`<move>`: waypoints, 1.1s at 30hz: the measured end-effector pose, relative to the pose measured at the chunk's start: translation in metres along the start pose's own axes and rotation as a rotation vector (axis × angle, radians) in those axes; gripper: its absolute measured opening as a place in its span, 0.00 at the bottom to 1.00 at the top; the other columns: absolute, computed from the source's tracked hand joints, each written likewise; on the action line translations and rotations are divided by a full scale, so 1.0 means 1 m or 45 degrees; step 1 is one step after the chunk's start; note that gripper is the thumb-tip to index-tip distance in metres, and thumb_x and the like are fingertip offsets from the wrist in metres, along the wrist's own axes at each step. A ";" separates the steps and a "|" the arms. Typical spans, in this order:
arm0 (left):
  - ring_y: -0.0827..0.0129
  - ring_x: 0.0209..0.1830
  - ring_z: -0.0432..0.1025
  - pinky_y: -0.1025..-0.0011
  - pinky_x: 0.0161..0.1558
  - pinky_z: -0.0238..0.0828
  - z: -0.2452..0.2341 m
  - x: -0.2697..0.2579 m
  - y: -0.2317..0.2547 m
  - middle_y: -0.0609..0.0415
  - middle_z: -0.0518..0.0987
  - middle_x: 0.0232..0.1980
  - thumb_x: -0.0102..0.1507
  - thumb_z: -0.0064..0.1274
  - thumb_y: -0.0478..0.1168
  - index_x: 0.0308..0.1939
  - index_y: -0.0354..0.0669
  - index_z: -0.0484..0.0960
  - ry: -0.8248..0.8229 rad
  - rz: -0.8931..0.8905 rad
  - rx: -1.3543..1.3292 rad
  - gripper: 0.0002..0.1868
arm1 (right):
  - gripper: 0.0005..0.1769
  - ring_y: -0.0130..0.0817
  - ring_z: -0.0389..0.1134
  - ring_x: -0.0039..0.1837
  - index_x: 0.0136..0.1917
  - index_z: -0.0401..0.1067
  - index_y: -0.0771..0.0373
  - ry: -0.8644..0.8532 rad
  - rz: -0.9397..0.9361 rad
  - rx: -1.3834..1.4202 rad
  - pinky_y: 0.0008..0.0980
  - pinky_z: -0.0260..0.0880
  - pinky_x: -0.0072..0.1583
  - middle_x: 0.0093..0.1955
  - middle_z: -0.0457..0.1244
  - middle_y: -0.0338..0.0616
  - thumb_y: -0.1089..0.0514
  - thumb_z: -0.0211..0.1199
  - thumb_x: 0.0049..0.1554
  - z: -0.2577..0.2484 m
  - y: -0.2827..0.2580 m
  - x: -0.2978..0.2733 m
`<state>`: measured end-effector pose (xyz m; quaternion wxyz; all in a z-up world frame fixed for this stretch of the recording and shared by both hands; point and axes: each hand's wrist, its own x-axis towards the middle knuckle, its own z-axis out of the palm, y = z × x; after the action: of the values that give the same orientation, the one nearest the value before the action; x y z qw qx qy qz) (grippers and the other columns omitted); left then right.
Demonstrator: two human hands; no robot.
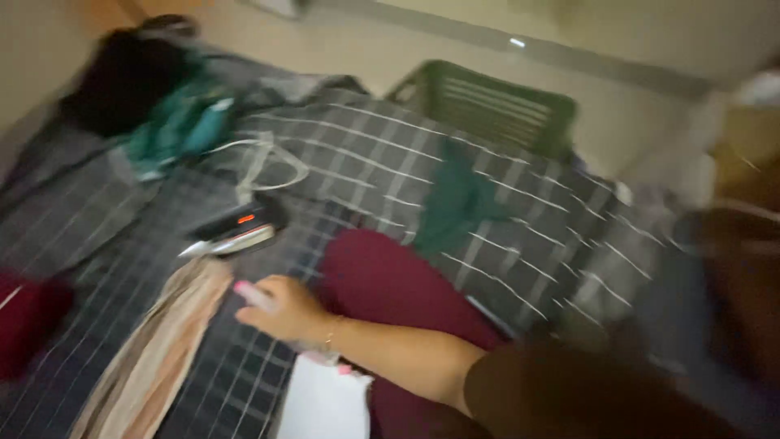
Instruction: The recorder is ironing various pieces of clothing on a bed.
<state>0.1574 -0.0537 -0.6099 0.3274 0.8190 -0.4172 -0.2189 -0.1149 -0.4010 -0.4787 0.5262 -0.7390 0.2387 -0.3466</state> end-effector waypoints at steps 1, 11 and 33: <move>0.60 0.36 0.76 0.67 0.44 0.72 0.004 0.037 0.012 0.41 0.82 0.37 0.66 0.54 0.39 0.47 0.34 0.81 -0.036 0.107 -0.019 0.11 | 0.25 0.45 0.70 0.47 0.45 0.76 0.64 0.081 -0.142 -0.037 0.41 0.70 0.50 0.44 0.67 0.51 0.40 0.73 0.52 -0.002 0.004 -0.001; 0.63 0.60 0.79 0.61 0.67 0.73 0.110 0.162 0.345 0.44 0.81 0.57 0.78 0.44 0.34 0.64 0.30 0.71 0.241 0.471 -0.977 0.13 | 0.19 0.30 0.72 0.50 0.53 0.76 0.65 0.257 -0.259 0.458 0.25 0.71 0.53 0.47 0.69 0.44 0.46 0.69 0.62 -0.143 -0.061 -0.017; 0.59 0.53 0.74 0.60 0.59 0.70 0.066 0.085 0.307 0.43 0.77 0.53 0.79 0.37 0.45 0.54 0.33 0.72 0.402 0.316 -1.281 0.16 | 0.24 0.37 0.71 0.53 0.54 0.75 0.63 0.029 -0.445 0.285 0.28 0.71 0.56 0.50 0.68 0.45 0.40 0.66 0.61 -0.070 -0.101 -0.020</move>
<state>-0.0032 -0.2818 -0.4421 0.7612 0.5286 -0.3004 -0.2256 -0.1826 -0.3963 -0.3738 0.5341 -0.7021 0.0729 -0.4652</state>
